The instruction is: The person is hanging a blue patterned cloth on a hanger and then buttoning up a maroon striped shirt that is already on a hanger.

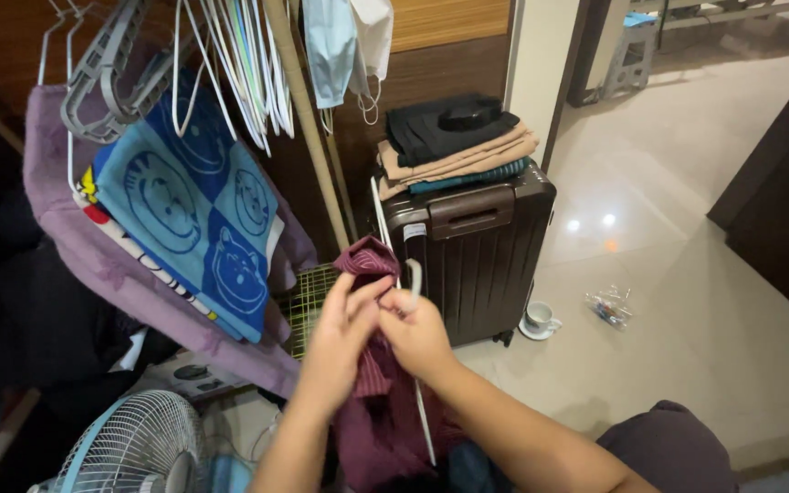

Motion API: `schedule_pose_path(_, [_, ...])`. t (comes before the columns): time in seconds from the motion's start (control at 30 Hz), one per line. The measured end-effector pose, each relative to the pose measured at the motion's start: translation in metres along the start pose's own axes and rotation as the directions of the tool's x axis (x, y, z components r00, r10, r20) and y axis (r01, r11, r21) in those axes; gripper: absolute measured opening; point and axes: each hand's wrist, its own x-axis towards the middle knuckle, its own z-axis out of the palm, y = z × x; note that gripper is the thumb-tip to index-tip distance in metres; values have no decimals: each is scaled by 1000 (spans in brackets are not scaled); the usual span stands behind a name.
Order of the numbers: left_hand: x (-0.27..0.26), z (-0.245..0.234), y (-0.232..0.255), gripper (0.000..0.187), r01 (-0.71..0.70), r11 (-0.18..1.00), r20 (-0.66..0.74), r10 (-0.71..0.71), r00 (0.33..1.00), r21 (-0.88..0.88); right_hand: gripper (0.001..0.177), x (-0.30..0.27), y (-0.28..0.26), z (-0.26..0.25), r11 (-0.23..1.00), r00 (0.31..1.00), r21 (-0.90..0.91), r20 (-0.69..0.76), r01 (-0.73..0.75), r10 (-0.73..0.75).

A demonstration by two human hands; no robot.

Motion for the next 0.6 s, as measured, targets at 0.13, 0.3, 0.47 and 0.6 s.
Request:
schedule_pose_path(0.13, [-44,11,-18,103,-260,795,19,299,954,547,13,8,-10,-4,986,996,159,-76,48,-37])
schedule_pose_path(0.3, [-83,-33,-270,83,-293,323,85,528,845,900,12,13,-31,-9,961,994,276,-104,14,15])
schedule_pose_path(0.47, [-111,-65,-395,60,-156,102,75,547,834,983,12,18,-41,-8,883,987,469,-130,-27,99])
schedule_pose_path(0.6, [-134,-111,-425,79,-89,130,20,456,890,987,11,14,-45,-11,828,970,560,-193,-16,149])
